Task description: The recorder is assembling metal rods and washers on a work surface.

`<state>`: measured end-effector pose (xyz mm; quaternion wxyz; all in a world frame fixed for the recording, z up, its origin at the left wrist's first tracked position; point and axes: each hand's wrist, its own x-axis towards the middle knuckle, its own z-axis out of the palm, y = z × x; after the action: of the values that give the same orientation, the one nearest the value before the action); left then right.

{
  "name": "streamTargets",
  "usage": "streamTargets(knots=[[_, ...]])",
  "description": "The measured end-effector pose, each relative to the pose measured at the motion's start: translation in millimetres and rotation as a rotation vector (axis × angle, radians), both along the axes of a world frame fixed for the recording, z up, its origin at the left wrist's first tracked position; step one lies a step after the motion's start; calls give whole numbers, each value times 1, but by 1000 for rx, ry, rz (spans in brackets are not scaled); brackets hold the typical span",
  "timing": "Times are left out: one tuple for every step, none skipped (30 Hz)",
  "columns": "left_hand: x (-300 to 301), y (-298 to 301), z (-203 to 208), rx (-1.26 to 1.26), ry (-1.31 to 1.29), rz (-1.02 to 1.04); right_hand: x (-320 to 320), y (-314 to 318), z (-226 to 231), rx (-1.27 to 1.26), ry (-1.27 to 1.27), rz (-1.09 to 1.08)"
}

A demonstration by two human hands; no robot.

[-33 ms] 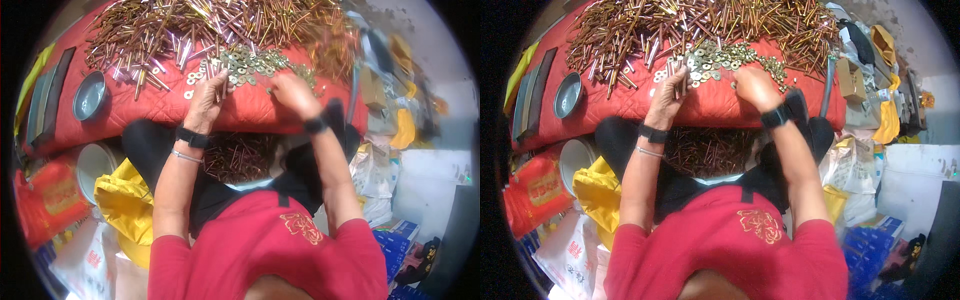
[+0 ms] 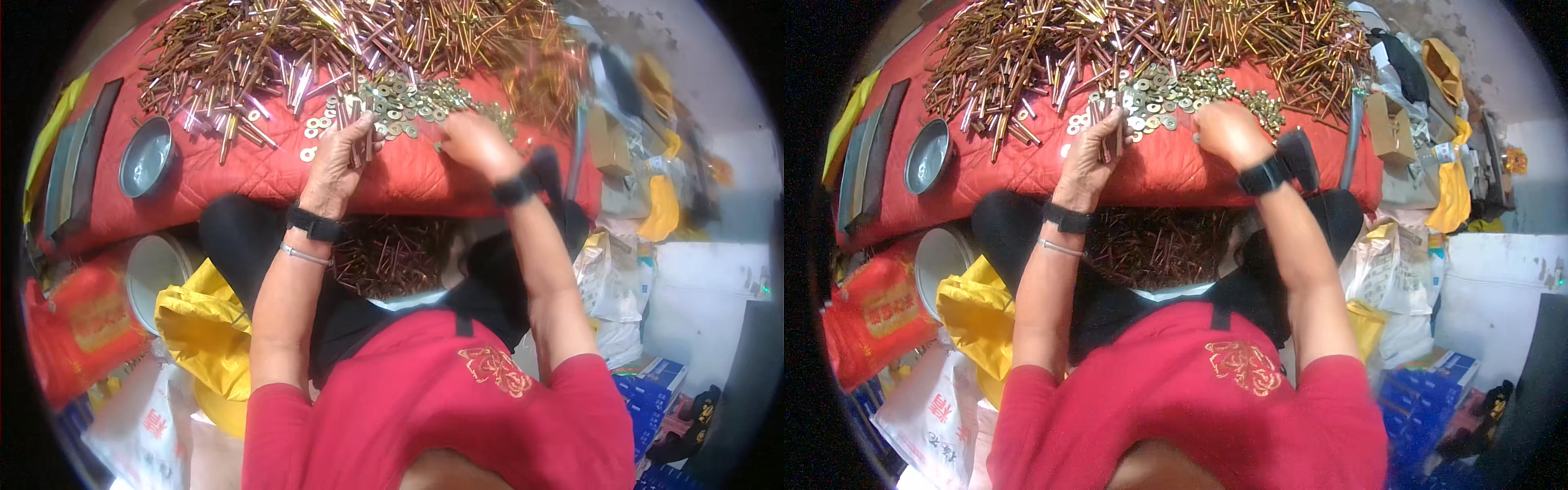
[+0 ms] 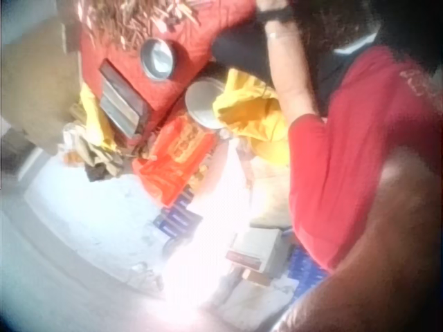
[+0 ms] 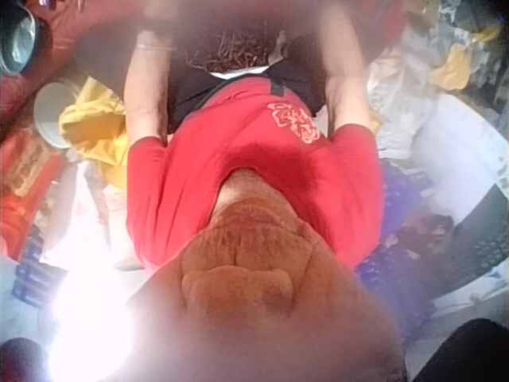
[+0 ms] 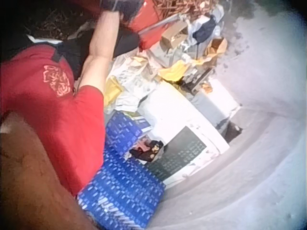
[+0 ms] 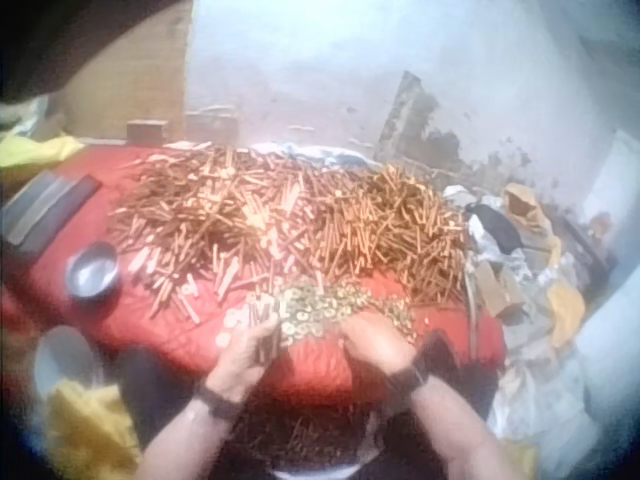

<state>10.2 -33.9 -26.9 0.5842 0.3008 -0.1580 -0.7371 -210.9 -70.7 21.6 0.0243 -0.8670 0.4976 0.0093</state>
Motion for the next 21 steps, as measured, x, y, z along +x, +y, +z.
streamTargets(knots=[[-1, 0, 0, 1, 48, -6, 6, -11, 2, 33, 46, -21], [-3, -1, 1, 1, 96, -12, 9, -23, 7, 85, 120, -10], [-3, -1, -1, 4, 146, -13, 11, -30, 11, 140, 195, 7], [-2, -2, -2, 12, 139, -34, 11, -32, 13, 158, 189, 44], [-2, -2, -3, 19, 132, -57, 10, -33, 15, 175, 182, 82], [-1, -4, -4, 24, 128, -75, 9, -35, 17, 190, 179, 123], [4, -4, -8, -3, 123, -105, 8, -29, 16, 138, 148, 165], [9, -4, -11, -29, 117, -135, 5, -17, 13, 86, 115, 207], [10, -4, -15, -56, 118, -171, -2, -4, 9, 36, 89, 243], [2, 1, -3, -30, 61, -150, -12, 5, 2, 34, 54, 177], [-2, 1, -2, -28, 73, -154, -21, 14, -6, 31, 20, 112], [-5, 2, 0, -30, 83, -158, -27, 22, -10, 23, -178, 52], [-5, 2, 1, -32, 89, -160, -28, 27, -14, 54, -352, -3], [-7, 3, 2, -35, 94, -134, -29, 34, -19, 85, -526, -59], [-8, 4, 1, -40, 98, -104, -26, 40, -20, 116, -699, -110], [-9, 5, -1, -40, 100, -77, -13, 52, -16, 140, -883, -179], [-10, 5, -3, -39, 104, -44, -4, 56, -18, 104, -955, -178], [-9, 5, -5, -35, 100, -14, 8, 63, -11, 205, -1018, -244], [-8, 4, -4, -33, 92, 9, 18, 68, -2, 303, -1085, -315], [-7, 4, -4, -20, 102, 2, 25, 68, -2, 269, -1102, -275], [-7, 3, -4, -27, 93, 22, 31, 68, -3, 232, -1116, -236]])
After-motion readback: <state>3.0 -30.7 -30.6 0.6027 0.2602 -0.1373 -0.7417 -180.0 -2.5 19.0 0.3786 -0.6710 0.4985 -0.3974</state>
